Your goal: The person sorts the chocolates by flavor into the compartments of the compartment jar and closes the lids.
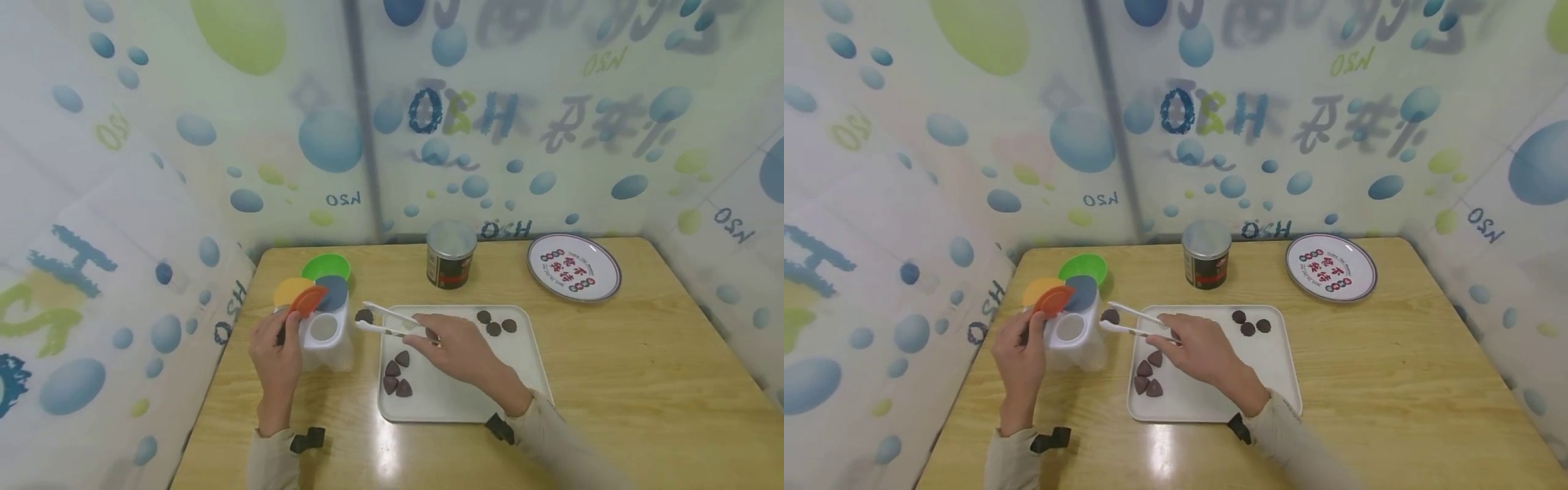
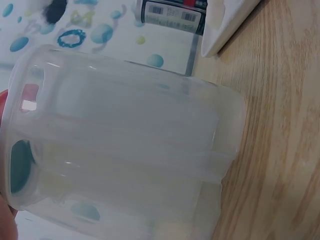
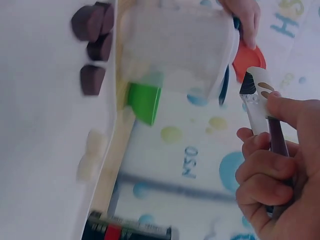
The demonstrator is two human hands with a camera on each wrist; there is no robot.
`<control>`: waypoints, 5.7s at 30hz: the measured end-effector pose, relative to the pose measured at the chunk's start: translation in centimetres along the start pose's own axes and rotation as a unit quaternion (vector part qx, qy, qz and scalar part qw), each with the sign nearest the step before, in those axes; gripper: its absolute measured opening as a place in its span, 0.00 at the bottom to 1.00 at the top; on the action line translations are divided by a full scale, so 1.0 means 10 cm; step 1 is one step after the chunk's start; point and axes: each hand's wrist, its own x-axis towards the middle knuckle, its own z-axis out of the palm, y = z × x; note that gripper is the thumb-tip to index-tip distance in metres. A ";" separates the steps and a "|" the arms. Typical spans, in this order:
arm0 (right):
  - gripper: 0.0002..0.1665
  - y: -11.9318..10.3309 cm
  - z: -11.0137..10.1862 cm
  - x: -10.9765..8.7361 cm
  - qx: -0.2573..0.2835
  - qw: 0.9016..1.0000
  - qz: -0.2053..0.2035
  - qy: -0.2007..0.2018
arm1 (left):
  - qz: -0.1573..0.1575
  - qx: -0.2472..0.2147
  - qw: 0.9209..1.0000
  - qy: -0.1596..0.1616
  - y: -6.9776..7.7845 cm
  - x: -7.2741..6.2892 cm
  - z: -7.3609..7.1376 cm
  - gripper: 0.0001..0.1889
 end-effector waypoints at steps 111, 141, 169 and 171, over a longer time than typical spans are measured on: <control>0.32 1.46 -0.80 -1.26 -0.140 0.966 0.212 -0.041 | -0.007 0.003 1.000 -0.015 -0.03 -0.01 -0.01 0.07; 0.26 0.54 -0.72 -0.50 -0.093 0.992 0.088 -0.012 | -0.005 0.005 1.000 -0.008 -0.04 0.01 -0.05 0.06; 0.18 -0.35 0.11 0.43 -0.054 0.994 -0.089 -0.025 | -0.005 -0.011 1.000 -0.002 -0.01 0.03 0.00 0.06; 0.16 -0.35 0.14 0.44 -0.059 0.994 -0.090 -0.022 | -0.009 -0.010 1.000 -0.004 -0.01 0.03 -0.01 0.06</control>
